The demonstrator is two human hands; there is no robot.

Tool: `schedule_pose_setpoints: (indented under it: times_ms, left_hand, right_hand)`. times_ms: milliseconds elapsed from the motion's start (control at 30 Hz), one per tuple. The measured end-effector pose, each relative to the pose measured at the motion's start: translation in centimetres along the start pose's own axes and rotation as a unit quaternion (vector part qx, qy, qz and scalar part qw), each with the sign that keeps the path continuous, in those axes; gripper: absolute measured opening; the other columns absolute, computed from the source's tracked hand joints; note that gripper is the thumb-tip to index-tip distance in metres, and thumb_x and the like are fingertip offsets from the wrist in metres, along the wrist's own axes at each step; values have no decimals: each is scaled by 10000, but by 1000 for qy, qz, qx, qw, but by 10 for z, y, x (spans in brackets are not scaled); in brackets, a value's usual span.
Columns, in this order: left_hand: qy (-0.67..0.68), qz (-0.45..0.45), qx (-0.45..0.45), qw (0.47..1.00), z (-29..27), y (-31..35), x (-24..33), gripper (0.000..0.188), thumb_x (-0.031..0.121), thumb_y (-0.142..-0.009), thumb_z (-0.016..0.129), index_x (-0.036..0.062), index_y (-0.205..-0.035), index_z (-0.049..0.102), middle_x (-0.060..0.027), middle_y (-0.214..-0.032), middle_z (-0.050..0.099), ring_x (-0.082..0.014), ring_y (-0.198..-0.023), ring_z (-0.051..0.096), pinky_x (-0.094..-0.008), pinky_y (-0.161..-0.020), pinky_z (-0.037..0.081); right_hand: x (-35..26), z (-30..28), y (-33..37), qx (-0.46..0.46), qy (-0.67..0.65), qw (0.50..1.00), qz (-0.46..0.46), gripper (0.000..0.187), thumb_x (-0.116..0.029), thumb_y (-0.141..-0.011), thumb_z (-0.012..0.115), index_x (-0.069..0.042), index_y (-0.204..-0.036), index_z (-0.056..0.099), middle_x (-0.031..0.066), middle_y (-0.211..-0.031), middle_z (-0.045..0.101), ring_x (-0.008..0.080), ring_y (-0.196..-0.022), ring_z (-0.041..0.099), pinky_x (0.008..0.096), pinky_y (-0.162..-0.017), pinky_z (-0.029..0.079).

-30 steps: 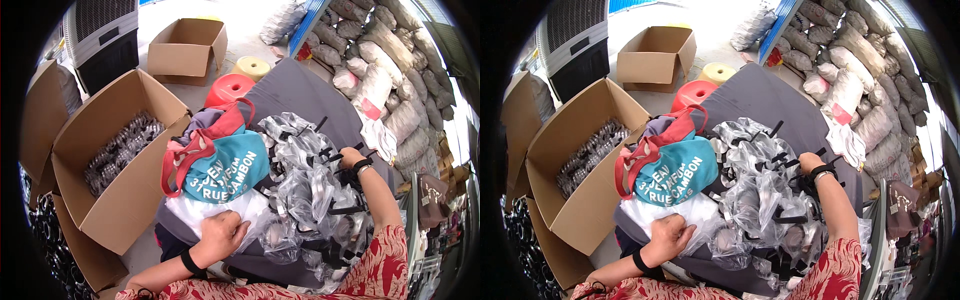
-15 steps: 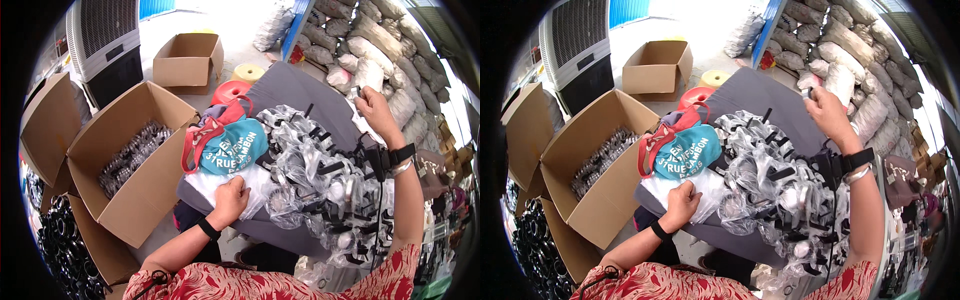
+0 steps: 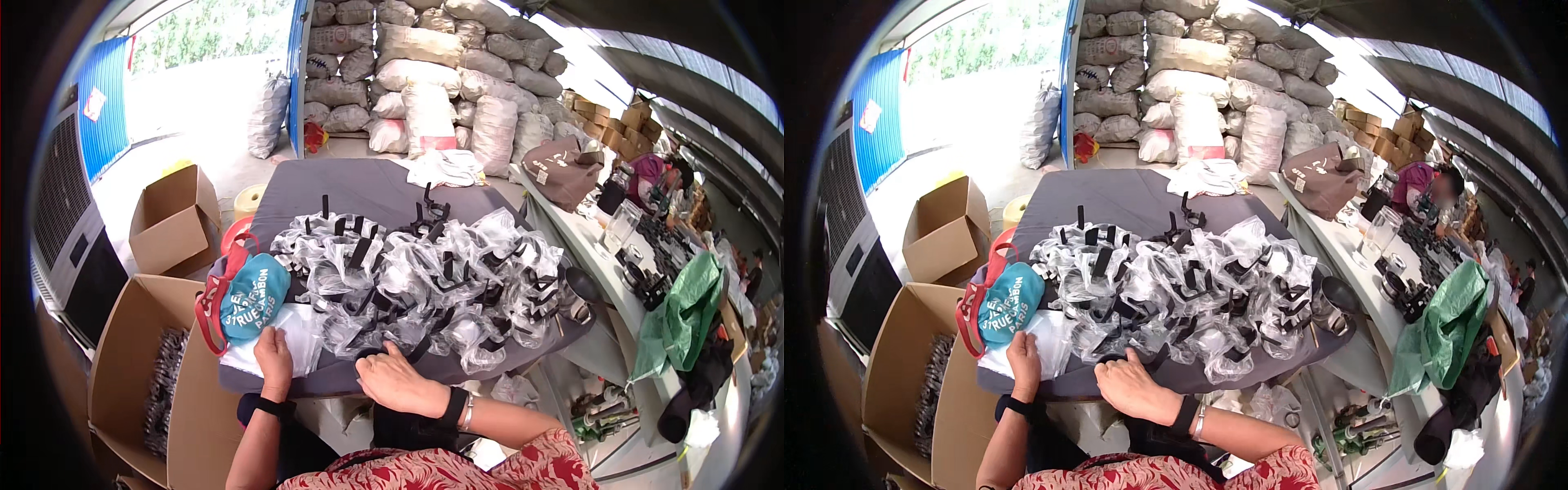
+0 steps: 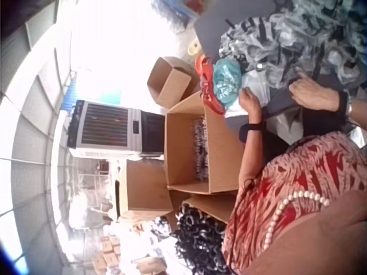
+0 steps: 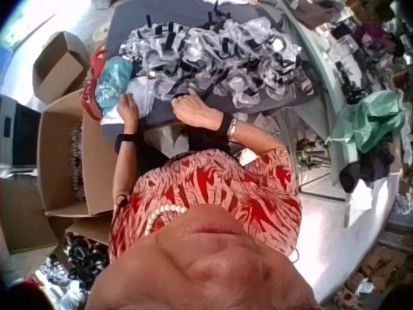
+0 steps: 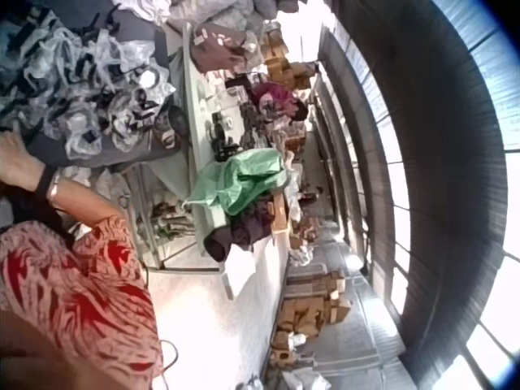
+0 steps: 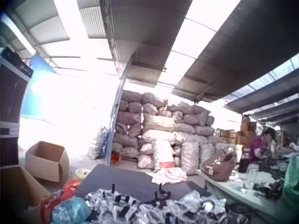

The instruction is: Inspecting metal hose clamps and placing them into a cardboard box for packaging.

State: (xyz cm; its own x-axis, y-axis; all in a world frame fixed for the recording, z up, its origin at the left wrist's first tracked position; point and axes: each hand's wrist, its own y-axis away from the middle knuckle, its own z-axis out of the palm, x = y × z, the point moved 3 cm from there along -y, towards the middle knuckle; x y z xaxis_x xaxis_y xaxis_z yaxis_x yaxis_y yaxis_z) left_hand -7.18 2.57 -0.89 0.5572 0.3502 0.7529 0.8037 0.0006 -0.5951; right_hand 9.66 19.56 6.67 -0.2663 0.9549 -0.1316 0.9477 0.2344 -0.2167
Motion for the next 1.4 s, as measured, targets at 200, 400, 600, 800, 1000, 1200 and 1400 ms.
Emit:
schedule_pose_setpoints:
  times_ms: [200, 400, 600, 800, 1000, 1200, 1400]
  left_hand:
    - [11, -90, -26, 996, -27, 6, -14, 253, 4, -690, 698, -1, -640, 450, -69, -523, 477, -129, -494, 418, -302, -496, 387]
    - [-21, -155, -40, 987, -22, 1, -30, 246, 105, -647, 728, -24, -723, 532, -160, -632, 569, -258, -592, 576, -363, -579, 458]
    - [35, -179, -64, 981, -24, -4, -19, 181, 130, -768, 661, -44, -757, 613, -142, -599, 588, -202, -547, 575, -340, -555, 459]
    - [104, -150, -59, 981, -39, -1, 5, 166, 68, -786, 660, -28, -687, 569, -58, -551, 538, -94, -503, 463, -289, -482, 394]
    - [238, -156, -106, 953, -49, -6, 54, 185, 45, -803, 685, 59, -735, 514, 45, -633, 515, -28, -535, 439, -214, -476, 365]
    - [393, -185, -154, 887, -31, 20, 101, 111, 12, -851, 615, 30, -780, 532, 35, -696, 539, -28, -666, 446, -209, -567, 405]
    - [385, -150, -145, 899, -23, 33, 102, 169, 49, -946, 502, -8, -798, 558, 31, -713, 565, -27, -689, 462, -221, -586, 420]
  right_hand:
    - [-6, 37, 16, 36, 63, 997, -37, 90, -108, -818, 516, -31, -860, 536, 110, -885, 538, 268, -928, 532, 499, -889, 400]
    - [1, 25, 27, -5, 197, 980, -34, 285, -159, -812, 514, -42, -1056, 601, 192, -1285, 492, 306, -1115, 490, 443, -856, 457]
    - [10, 11, 25, -9, 217, 975, -51, 305, -105, -768, 550, -64, -1059, 632, 210, -1162, 571, 271, -917, 555, 322, -726, 507]
    - [13, 2, 14, -24, 50, 998, 24, 136, -68, -746, 642, -12, -807, 534, 183, -972, 581, 351, -796, 601, 432, -688, 494]
    - [12, -2, -2, 109, -411, 904, 40, 218, -54, -731, 705, 36, -885, 579, 102, -1026, 611, 221, -811, 623, 349, -702, 497]
    - [-29, -5, -15, 33, -834, 550, 34, 345, -33, -806, 697, -34, -1137, 601, 39, -1058, 636, 117, -957, 588, 284, -849, 488]
    - [-37, 5, -13, 75, -845, 523, 85, 311, -63, -836, 662, 2, -1130, 582, 63, -1071, 632, 161, -953, 608, 327, -881, 476]
